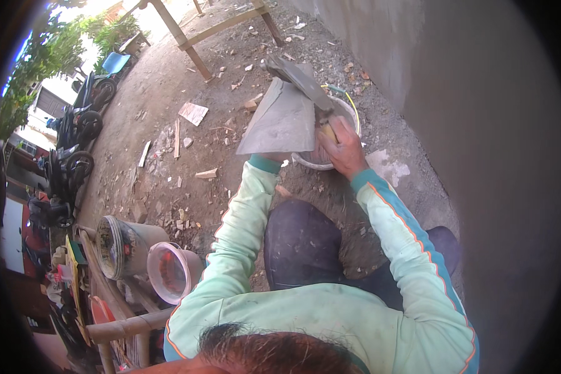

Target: The person scoops cement from a bucket using a trowel and applies it to a vertical wall. They use a flat trowel to spread and smooth the cement across the surface, repeatedly returning to the bucket to gather more material.

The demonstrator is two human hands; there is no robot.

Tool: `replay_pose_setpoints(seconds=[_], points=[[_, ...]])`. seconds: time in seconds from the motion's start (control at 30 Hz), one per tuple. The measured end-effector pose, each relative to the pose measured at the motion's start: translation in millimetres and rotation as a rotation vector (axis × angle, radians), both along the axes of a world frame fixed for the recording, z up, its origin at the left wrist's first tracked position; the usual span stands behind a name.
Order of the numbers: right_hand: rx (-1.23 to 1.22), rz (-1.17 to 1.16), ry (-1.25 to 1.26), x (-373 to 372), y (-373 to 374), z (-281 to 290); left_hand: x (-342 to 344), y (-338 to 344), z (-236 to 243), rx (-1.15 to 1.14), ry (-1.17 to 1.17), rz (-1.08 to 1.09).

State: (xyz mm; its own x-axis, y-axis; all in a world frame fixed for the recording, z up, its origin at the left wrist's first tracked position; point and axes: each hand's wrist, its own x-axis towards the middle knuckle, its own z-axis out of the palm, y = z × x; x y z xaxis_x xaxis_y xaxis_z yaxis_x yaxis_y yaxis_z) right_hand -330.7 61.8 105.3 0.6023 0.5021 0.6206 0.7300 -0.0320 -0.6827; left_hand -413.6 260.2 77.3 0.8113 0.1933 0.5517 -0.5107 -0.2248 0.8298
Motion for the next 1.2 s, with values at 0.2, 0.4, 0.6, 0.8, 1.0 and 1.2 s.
replay_pose_setpoints(seconds=[0.2, 0.4, 0.6, 0.8, 1.0, 1.2], points=[[-0.133, 0.070, -0.027, 7, -49, 4, 9, 10, -12, -0.950, -0.093, -0.620], [-0.176, 0.115, 0.164, 19, -103, -4, 5, 29, -13, -0.018, 0.009, 0.268], [0.150, 0.810, 1.432, 22, -72, 59, -14, -1, -23, -0.423, 0.036, 0.068], [-0.197, 0.816, 1.458, 32, -67, 38, -35, -6, -34, -0.421, 0.070, 0.105], [-0.349, 0.699, 1.404, 18, -96, 16, -59, 17, -33, -0.362, 0.063, 0.174], [-0.445, 0.468, 1.309, 21, -79, -7, -19, 23, -20, -0.236, 0.098, 0.179]])
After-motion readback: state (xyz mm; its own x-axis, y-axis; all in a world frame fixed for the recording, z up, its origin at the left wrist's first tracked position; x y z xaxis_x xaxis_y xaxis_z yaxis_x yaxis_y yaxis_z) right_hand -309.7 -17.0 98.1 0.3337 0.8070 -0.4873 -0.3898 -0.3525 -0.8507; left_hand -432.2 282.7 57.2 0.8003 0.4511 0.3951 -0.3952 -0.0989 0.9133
